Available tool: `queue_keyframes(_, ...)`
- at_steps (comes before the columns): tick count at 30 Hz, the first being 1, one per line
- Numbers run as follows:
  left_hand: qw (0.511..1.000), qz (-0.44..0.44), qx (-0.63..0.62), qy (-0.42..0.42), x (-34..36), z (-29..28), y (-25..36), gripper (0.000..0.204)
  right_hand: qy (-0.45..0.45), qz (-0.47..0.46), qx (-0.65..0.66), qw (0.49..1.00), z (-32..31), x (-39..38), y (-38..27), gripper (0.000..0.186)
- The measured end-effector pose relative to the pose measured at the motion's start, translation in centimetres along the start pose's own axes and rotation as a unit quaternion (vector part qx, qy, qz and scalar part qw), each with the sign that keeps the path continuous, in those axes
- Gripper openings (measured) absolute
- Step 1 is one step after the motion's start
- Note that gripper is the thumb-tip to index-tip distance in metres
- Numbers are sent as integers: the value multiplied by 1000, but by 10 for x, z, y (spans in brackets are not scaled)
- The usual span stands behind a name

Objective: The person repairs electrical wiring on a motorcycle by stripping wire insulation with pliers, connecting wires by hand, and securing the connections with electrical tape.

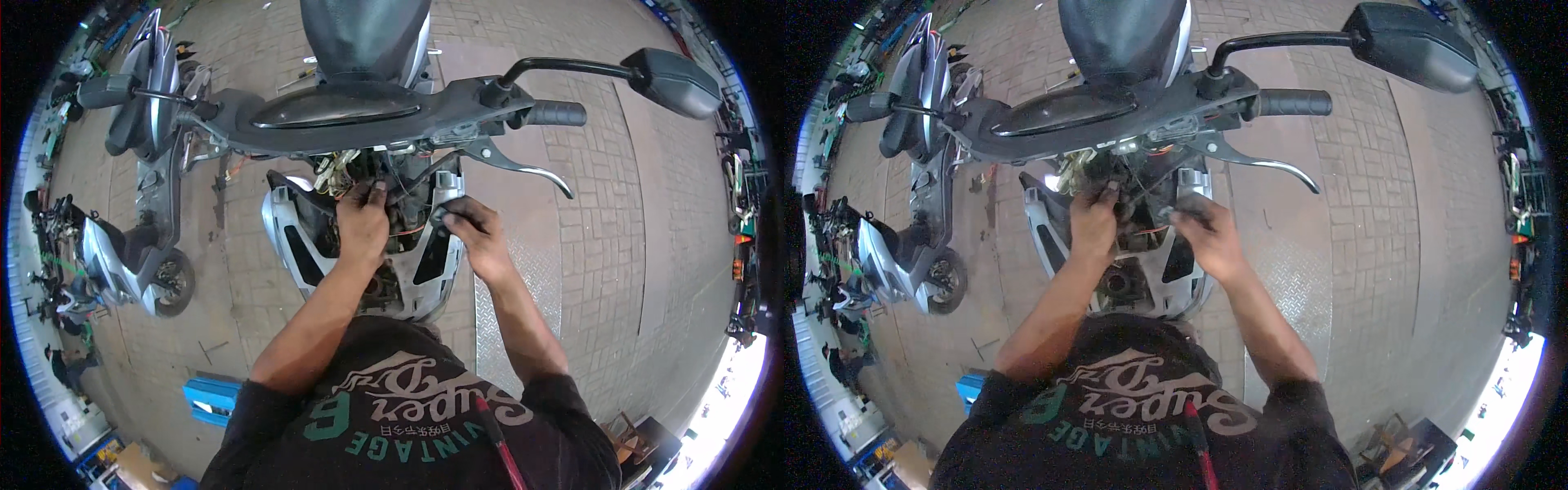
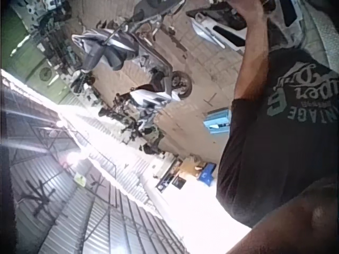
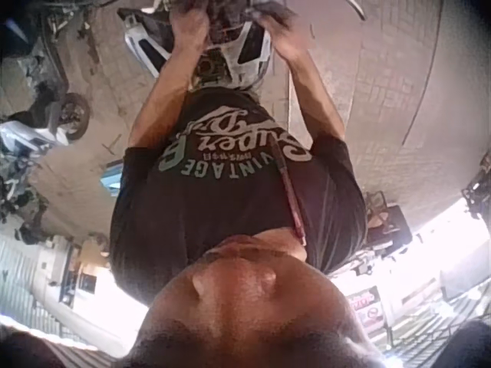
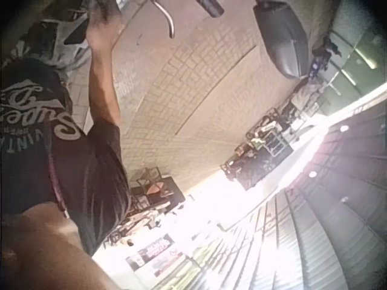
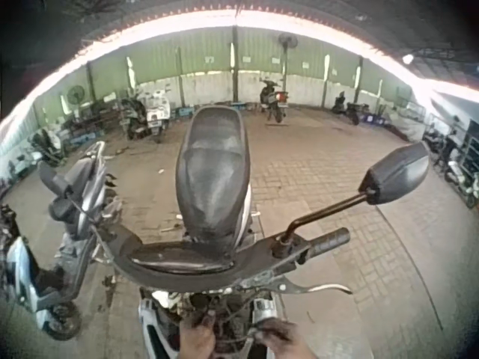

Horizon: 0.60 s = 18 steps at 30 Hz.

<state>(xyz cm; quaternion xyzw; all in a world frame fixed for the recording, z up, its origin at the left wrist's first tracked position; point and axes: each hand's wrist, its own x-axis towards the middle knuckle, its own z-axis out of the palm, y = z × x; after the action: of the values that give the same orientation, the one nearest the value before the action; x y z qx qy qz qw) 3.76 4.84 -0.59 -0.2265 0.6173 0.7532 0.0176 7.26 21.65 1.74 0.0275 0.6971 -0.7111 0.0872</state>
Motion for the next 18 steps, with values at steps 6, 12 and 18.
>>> queue_keyframes(6, 875, 235, 422, -21, -7, -20, 39, 21, -127, -38, -119, 984, 40, 59, 2, 12)
queue_keyframes(12, 844, 288, 452, -19, -1, -30, 29, 31, -64, -48, -96, 992, 61, 86, 24, 10)
queue_keyframes(18, 840, 332, 429, -21, 1, -35, 14, 36, -48, -22, -19, 998, 66, 88, 23, 11)
